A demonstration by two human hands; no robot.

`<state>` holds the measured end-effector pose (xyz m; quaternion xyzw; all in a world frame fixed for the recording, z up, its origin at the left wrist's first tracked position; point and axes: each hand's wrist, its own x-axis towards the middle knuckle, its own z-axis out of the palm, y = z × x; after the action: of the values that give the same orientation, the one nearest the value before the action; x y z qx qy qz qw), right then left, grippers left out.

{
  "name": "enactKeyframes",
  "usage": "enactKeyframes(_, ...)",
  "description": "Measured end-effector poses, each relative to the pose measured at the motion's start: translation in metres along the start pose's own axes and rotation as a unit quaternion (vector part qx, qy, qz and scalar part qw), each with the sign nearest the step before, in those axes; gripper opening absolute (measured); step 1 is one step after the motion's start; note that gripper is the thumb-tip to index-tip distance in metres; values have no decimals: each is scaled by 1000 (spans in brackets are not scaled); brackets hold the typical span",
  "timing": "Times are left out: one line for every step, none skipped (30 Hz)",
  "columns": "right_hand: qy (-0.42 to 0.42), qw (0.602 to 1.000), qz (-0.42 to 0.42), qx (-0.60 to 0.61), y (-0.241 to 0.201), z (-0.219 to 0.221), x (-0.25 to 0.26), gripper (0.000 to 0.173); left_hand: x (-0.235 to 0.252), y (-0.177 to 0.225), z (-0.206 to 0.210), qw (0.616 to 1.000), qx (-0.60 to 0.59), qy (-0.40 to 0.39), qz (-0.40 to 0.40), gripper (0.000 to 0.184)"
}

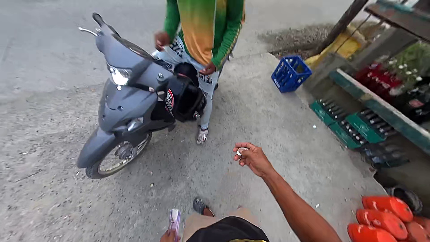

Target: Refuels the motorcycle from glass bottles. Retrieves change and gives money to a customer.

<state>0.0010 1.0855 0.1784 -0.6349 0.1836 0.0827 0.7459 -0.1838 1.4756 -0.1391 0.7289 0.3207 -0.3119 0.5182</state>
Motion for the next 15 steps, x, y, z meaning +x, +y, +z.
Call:
enactKeyframes(-9, 998, -9, -67, -26, 4, 23, 28, 12, 33, -2, 999, -44, -2, 18, 43)
enactKeyframes(-16, 990, -21, -141, -51, 9, 47, 28, 17, 72, -2, 996, -85, -1, 40, 43)
enactKeyframes(-25, 974, -36, -223, -75, 14, 73, 28, 17, 113, -2, 990, -123, 0, 70, 41)
enactKeyframes(-33, 950, -59, -305, -98, 20, 99, 28, 14, 151, -2, 981, -158, 2, 110, 39)
enactKeyframes(-38, 919, -90, -382, -120, 26, 125, 28, 7, 186, -2, 970, -190, 3, 153, 36)
enactKeyframes(-40, 885, -123, -446, -141, 33, 151, 28, -2, 218, -1, 955, -218, 6, 202, 35)
enactKeyframes(-42, 852, -153, -499, -161, 40, 179, 29, -10, 248, 0, 939, -240, 11, 247, 34)
enactKeyframes(-39, 819, -179, -544, -181, 48, 203, 30, -18, 277, 1, 923, -255, 18, 288, 33)
enactKeyframes(-35, 789, -206, -578, -199, 57, 225, 30, -26, 305, 3, 908, -268, 28, 321, 32)
enactKeyframes(-30, 766, -236, -598, -215, 66, 246, 29, -31, 332, 6, 893, -279, 41, 351, 30)
enactKeyframes(-27, 754, -261, -603, -230, 75, 266, 28, -34, 358, 8, 878, -286, 53, 381, 29)
enactKeyframes(-27, 755, -273, -596, -242, 82, 285, 25, -36, 383, 11, 865, -290, 65, 405, 28)
enactKeyframes(-28, 765, -265, -586, -249, 85, 306, 24, -38, 406, 15, 855, -294, 77, 419, 27)
enactKeyframes(-37, 780, -241, -576, -254, 85, 322, 28, -39, 431, 19, 846, -303, 90, 429, 26)
enactKeyframes(-42, 788, -228, -570, -261, 85, 338, 34, -39, 455, 24, 838, -314, 104, 435, 25)
